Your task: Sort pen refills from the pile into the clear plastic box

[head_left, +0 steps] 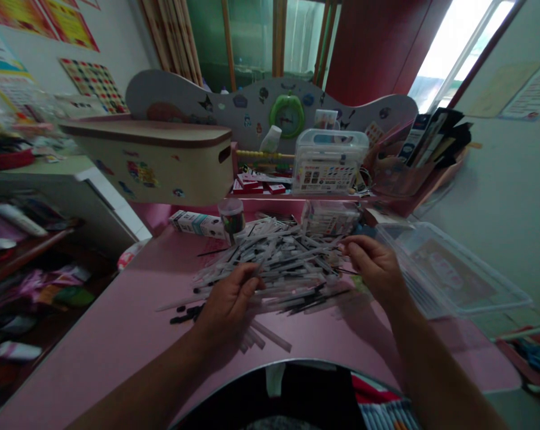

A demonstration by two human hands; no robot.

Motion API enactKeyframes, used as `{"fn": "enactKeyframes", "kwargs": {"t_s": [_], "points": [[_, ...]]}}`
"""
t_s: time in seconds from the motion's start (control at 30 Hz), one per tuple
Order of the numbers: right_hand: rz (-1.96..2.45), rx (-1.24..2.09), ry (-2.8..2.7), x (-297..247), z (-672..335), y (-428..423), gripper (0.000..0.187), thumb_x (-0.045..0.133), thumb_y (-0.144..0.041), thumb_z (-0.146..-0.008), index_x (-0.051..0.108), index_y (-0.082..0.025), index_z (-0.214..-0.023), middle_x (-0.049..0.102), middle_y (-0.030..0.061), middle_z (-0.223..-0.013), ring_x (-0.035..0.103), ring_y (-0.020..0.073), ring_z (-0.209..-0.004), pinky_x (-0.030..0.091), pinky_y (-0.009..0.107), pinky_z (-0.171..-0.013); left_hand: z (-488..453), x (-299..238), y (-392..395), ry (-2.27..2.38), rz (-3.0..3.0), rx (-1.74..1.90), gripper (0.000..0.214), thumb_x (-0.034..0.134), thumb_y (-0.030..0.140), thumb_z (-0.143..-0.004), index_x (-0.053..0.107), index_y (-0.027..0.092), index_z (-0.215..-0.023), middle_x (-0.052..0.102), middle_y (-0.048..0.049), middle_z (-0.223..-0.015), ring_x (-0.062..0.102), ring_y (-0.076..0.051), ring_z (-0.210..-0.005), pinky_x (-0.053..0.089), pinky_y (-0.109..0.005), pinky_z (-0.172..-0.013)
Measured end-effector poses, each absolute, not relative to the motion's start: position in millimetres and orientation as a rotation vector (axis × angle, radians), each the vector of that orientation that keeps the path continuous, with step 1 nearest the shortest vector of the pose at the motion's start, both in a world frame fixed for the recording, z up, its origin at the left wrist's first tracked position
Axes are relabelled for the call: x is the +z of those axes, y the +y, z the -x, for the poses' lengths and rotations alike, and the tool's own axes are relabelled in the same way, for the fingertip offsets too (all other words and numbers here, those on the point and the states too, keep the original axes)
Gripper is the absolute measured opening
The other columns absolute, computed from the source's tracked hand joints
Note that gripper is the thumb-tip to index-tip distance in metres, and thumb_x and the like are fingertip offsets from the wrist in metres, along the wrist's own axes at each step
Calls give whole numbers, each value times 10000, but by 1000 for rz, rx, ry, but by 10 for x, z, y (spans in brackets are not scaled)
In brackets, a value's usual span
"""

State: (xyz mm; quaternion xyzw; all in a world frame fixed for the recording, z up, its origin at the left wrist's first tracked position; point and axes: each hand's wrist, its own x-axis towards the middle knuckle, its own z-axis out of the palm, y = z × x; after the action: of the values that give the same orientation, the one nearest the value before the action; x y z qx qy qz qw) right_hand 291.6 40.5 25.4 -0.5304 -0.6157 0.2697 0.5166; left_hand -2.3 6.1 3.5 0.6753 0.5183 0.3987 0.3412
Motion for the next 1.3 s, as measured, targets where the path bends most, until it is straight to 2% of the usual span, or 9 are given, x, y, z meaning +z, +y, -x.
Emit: {"fn": "enactKeyframes", "kwargs": {"t_s": [0.1, 0.2, 0.33, 0.5, 0.73, 0.83, 0.97, 1.1, 1.3], "points": [[1630, 211, -1732, 274, -3161, 510, 115, 586, -174, -826, 700, -167, -835, 685, 80, -795, 603, 193, -688, 425, 302, -640, 47, 30, 73, 1266, -1719, 1021, 237, 432, 377, -964, 606, 219, -998, 671, -23, -845, 623, -168, -735, 492, -292, -650], [1995, 44, -2032, 220, -3268, 535, 181, 537, -54, -805, 672, -146, -728, 689, 135, -799, 635, 235, -725, 407, 318, -650, 55, 17, 87, 1256, -1727, 996, 223, 444, 369, -957, 605, 216, -979, 664, -26, -843, 610, -163, -724, 485, -282, -629], [2308, 70, -2262, 179, -3260, 454, 182, 514, -50, -840, 686, -111, -840, 700, 186, -883, 676, 267, -823, 408, 303, -664, 59, -8, 102, 1220, -1723, 989, 195, 464, 341, -950, 604, 213, -994, 671, -32, -879, 620, -165, -752, 484, -267, -611], [2381, 179, -2348, 186, -3211, 401, 224, 471, -47, -871, 665, -77, -977, 695, 213, -1023, 679, 265, -949, 435, 293, -743, 63, -17, 105, 1194, -1703, 1015, 156, 514, 305, -928, 624, 218, -998, 669, -20, -869, 623, -158, -736, 492, -259, -603], [2376, 172, -2352, 162, -3207, 448, 162, 497, -84, -858, 641, -94, -933, 689, 187, -960, 669, 255, -884, 409, 290, -691, 43, 40, 86, 1276, -1911, 980, 198, 467, 299, -940, 640, 210, -977, 689, -36, -856, 649, -196, -792, 518, -315, -672], [2095, 224, -2308, 199, -3154, 460, 99, 517, -124, -824, 607, -143, -859, 661, 103, -852, 617, 199, -769, 383, 271, -644, 45, 22, 97, 1292, -2033, 983, 214, 488, 288, -931, 664, 194, -1008, 708, -59, -929, 654, -211, -865, 516, -345, -769], [1318, 788, -1999, 211, -2891, 409, 46, 558, -169, -768, 538, -188, -805, 556, -1, -747, 534, 131, -665, 408, 235, -609, 54, -34, 115, 1272, -2169, 1008, 222, 509, 251, -926, 675, 191, -1060, 716, -66, -990, 648, -213, -932, 494, -344, -833], [960, 1026, -1738, 163, -2574, 321, 56, 605, -159, -746, 568, -193, -770, 543, -3, -775, 541, 128, -724, 440, 236, -664, 50, -32, 103, 1274, -2203, 970, 233, 487, 239, -948, 683, 194, -1067, 705, -58, -958, 641, -196, -904, 489, -322, -820], [924, 1081, -1538, 42, -2444, 293, 77, 627, -162, -799, 675, -208, -839, 573, 9, -867, 551, 119, -746, 444, 232, -670, 31, -12, 91, 1278, -2264, 961, 232, 491, 234, -945, 687, 198, -1062, 703, -50, -905, 633, -192, -849, 485, -316, -772]]}}
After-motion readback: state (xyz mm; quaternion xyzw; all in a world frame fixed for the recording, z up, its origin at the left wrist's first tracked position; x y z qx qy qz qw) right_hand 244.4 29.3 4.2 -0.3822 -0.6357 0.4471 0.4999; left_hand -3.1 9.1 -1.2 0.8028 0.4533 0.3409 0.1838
